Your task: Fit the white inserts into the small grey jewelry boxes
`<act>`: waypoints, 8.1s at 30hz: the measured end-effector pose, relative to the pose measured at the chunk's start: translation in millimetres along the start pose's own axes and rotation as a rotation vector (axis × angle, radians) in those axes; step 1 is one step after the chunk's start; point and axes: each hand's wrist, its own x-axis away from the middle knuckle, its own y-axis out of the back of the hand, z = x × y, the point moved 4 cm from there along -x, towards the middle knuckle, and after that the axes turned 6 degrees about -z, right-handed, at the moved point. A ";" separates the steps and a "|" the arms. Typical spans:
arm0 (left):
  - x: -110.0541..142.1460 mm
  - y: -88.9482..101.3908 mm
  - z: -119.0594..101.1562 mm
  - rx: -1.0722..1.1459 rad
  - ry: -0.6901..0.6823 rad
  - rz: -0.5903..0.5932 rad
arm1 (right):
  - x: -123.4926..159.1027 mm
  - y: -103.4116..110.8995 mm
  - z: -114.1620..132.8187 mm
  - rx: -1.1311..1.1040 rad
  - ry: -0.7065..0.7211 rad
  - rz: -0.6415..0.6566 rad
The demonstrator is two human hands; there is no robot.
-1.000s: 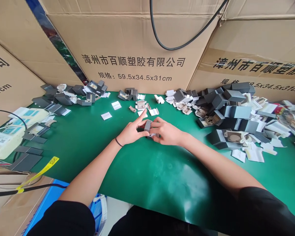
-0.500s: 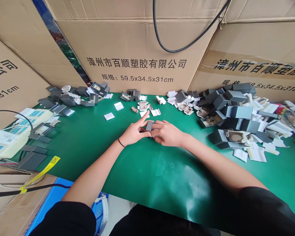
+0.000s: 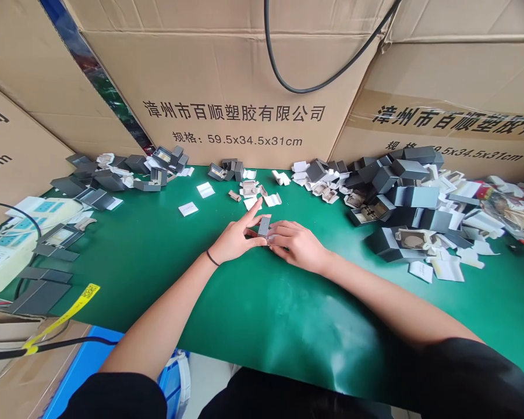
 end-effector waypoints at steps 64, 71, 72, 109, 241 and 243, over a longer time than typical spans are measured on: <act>-1.4 1.4 -10.2 -0.117 -0.125 -0.078 | 11.1 -2.8 9.5 0.171 0.117 0.041; -1.7 -0.6 -9.9 -0.056 -0.130 -0.047 | 9.6 -4.9 9.0 0.072 -0.025 0.037; -1.5 -1.4 -10.8 -0.051 -0.136 -0.046 | 8.4 -4.5 7.1 0.042 -0.054 0.017; 4.8 -19.7 -27.2 -0.498 -0.117 -0.421 | 10.2 -3.5 -30.6 -0.382 -0.745 -0.254; -27.7 375.1 99.4 -1.095 0.528 -0.909 | -84.7 -66.8 -43.5 -0.111 0.253 -0.046; -38.1 410.2 102.7 -1.057 0.627 -0.856 | -86.5 -68.0 -44.5 -0.110 0.238 -0.040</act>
